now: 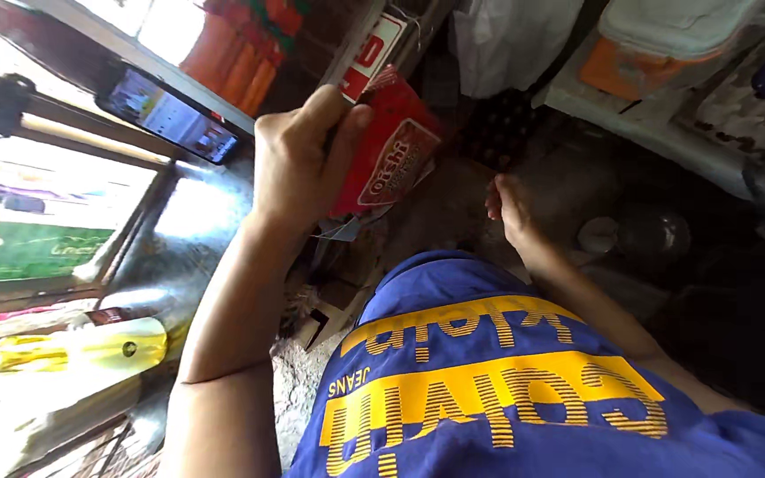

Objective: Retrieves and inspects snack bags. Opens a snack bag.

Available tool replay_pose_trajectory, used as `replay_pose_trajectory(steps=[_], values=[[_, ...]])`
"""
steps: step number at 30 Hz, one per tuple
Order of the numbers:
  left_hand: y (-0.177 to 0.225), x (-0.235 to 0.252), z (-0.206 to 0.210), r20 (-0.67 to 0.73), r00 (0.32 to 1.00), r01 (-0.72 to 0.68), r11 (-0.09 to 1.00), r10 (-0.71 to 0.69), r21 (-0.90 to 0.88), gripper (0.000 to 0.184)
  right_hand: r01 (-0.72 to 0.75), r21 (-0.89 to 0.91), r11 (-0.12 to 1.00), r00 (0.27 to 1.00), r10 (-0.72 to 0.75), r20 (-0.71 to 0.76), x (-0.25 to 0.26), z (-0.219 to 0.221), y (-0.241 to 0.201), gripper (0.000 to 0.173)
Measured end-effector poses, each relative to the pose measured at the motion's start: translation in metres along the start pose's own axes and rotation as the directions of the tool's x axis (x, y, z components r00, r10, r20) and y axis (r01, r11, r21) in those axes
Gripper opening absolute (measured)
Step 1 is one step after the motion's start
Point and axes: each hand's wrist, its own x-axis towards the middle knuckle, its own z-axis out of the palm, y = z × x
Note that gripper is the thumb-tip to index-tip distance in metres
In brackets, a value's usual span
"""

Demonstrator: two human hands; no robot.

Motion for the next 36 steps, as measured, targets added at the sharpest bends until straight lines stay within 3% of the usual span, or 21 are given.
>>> replay_pose_trajectory(steps=[3, 5, 8, 11, 13, 16, 18, 21, 23, 28, 31, 34, 36], values=[[-0.008, 0.021, -0.013, 0.063, 0.981, 0.191, 0.978, -0.186, -0.085, 0.032, -0.009, -0.139, 0.99, 0.994, 0.023, 0.103, 0.0, 0.0, 0.001, 0.037], [-0.013, 0.033, -0.022, 0.103, 0.935, 0.354, 0.891, -0.339, -0.284, 0.024, 0.047, -0.212, 0.976, 0.987, -0.013, 0.16, -0.001, 0.001, -0.001, 0.035], [-0.015, 0.043, -0.024, 0.195, 0.854, 0.483, 0.598, -0.482, -0.639, 0.024, 0.167, -0.25, 0.954, 0.961, -0.101, 0.258, 0.005, 0.002, -0.009, 0.029], [-0.003, 0.047, -0.023, 0.339, 0.751, 0.564, 0.284, -0.566, -0.776, 0.03, 0.326, -0.225, 0.918, 0.924, -0.259, 0.283, 0.014, 0.003, -0.025, 0.025], [0.008, 0.048, -0.024, 0.41, 0.692, 0.59, 0.138, -0.594, -0.796, 0.029, 0.497, -0.188, 0.847, 0.862, -0.458, 0.215, 0.015, 0.003, -0.042, 0.025], [0.026, 0.052, -0.026, 0.429, 0.637, 0.572, 0.02, -0.641, -0.82, 0.027, 0.73, -0.134, 0.67, 0.683, -0.707, 0.184, 0.006, 0.005, -0.088, 0.032], [0.033, 0.055, -0.028, 0.43, 0.619, 0.571, 0.0, -0.657, -0.821, 0.026, 0.829, -0.115, 0.548, 0.558, -0.794, 0.24, -0.004, 0.006, -0.129, 0.045], [0.043, 0.061, -0.031, 0.431, 0.6, 0.589, 0.008, -0.674, -0.808, 0.028, 0.951, -0.087, 0.297, 0.31, -0.905, 0.293, -0.014, 0.013, -0.198, 0.057], [0.049, 0.064, -0.032, 0.424, 0.595, 0.583, 0.004, -0.682, -0.812, 0.029, 0.976, -0.12, 0.183, 0.212, -0.924, 0.319, -0.022, 0.018, -0.239, 0.057], [0.073, 0.061, -0.032, 0.3, 0.635, 0.482, 0.061, -0.712, -0.874, 0.026, 0.937, -0.35, 0.019, 0.197, -0.854, 0.481, -0.049, 0.024, -0.295, 0.03], [0.079, 0.055, -0.041, 0.254, 0.634, 0.436, 0.066, -0.73, -0.898, 0.028, 0.902, -0.393, -0.181, 0.086, -0.815, 0.574, -0.053, 0.036, -0.318, 0.032], [0.084, 0.048, -0.063, 0.274, 0.641, 0.382, -0.013, -0.717, -0.924, 0.028, 0.847, -0.434, -0.307, 0.022, -0.796, 0.605, -0.062, 0.05, -0.346, 0.031], [0.09, 0.034, -0.084, 0.25, 0.697, 0.322, -0.017, -0.672, -0.947, 0.032, 0.823, -0.426, -0.375, -0.018, -0.768, 0.64, -0.075, 0.061, -0.369, 0.025]])
